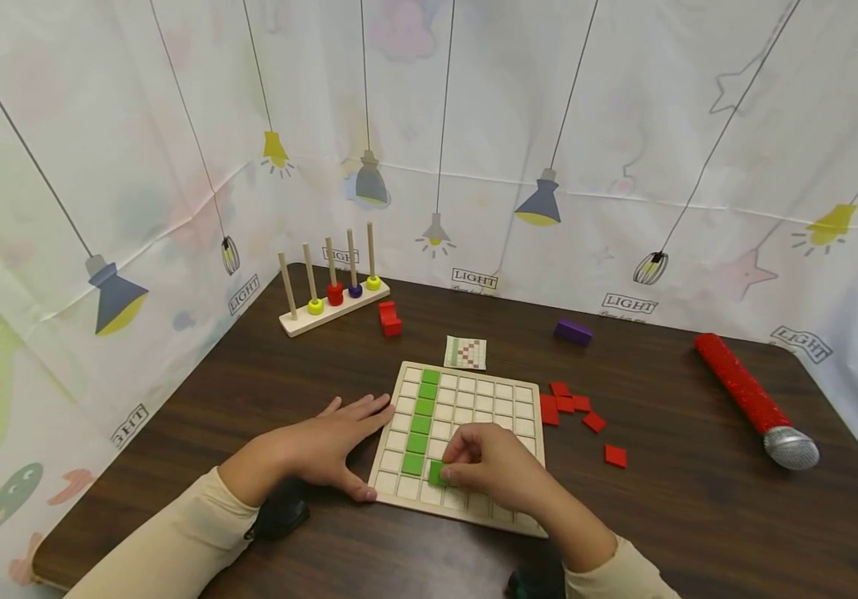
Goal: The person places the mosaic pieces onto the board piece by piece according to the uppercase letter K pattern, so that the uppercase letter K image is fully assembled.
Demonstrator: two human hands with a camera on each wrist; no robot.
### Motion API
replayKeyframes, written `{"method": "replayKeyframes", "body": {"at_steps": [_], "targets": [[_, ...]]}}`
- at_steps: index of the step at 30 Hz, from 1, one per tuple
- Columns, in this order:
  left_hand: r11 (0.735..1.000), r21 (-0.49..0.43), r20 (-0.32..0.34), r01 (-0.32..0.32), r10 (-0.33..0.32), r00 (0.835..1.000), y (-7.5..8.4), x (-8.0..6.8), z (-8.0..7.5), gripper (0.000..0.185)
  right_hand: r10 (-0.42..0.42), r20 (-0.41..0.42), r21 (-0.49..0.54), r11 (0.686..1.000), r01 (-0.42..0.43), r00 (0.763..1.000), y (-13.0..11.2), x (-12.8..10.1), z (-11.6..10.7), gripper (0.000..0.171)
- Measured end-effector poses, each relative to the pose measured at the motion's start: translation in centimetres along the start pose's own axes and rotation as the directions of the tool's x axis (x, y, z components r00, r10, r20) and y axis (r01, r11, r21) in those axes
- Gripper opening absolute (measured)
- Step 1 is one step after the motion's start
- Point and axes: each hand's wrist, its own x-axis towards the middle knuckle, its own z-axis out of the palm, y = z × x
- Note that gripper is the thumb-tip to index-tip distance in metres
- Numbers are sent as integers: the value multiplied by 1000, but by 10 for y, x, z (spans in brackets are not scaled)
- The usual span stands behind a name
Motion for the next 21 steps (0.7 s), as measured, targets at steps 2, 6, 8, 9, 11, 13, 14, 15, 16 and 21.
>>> {"method": "replayKeyframes", "body": {"at_steps": [2,6,8,9,11,13,14,15,16,21], "targets": [[1000,4,-4,0,0,1000,-1,1,0,117,-8,16,-2,1000,8,1000,-3,5,6,14],[1000,7,-8,-8,8,1000,-2,1,0,118,-19,38,-2,1000,19,999,-9,12,15,13],[1000,6,-9,-10,10,1000,-2,1,0,118,-31,41,-8,999,32,999,-11,14,19,12],[1000,4,-10,-11,11,1000,-2,1,0,118,-39,42,-12,999,40,998,-12,15,20,12],[1000,4,-12,-13,13,1000,-2,1,0,118,-55,44,-16,998,56,998,-14,16,23,11],[1000,4,-13,-15,15,1000,-2,0,0,117,-65,47,-18,998,66,997,-15,17,25,10],[1000,3,-12,-16,17,1000,-2,0,0,117,-63,51,-17,998,64,997,-16,17,26,10],[1000,2,-12,-18,18,1000,-2,0,0,117,-58,53,-19,998,60,997,-16,17,27,10],[1000,1,-11,-18,18,1000,-1,0,0,117,-55,54,-20,998,57,997,-17,17,28,10],[1000,-1,-11,-19,19,1000,-1,0,-1,117,-31,53,-55,998,34,998,-20,16,31,10]]}}
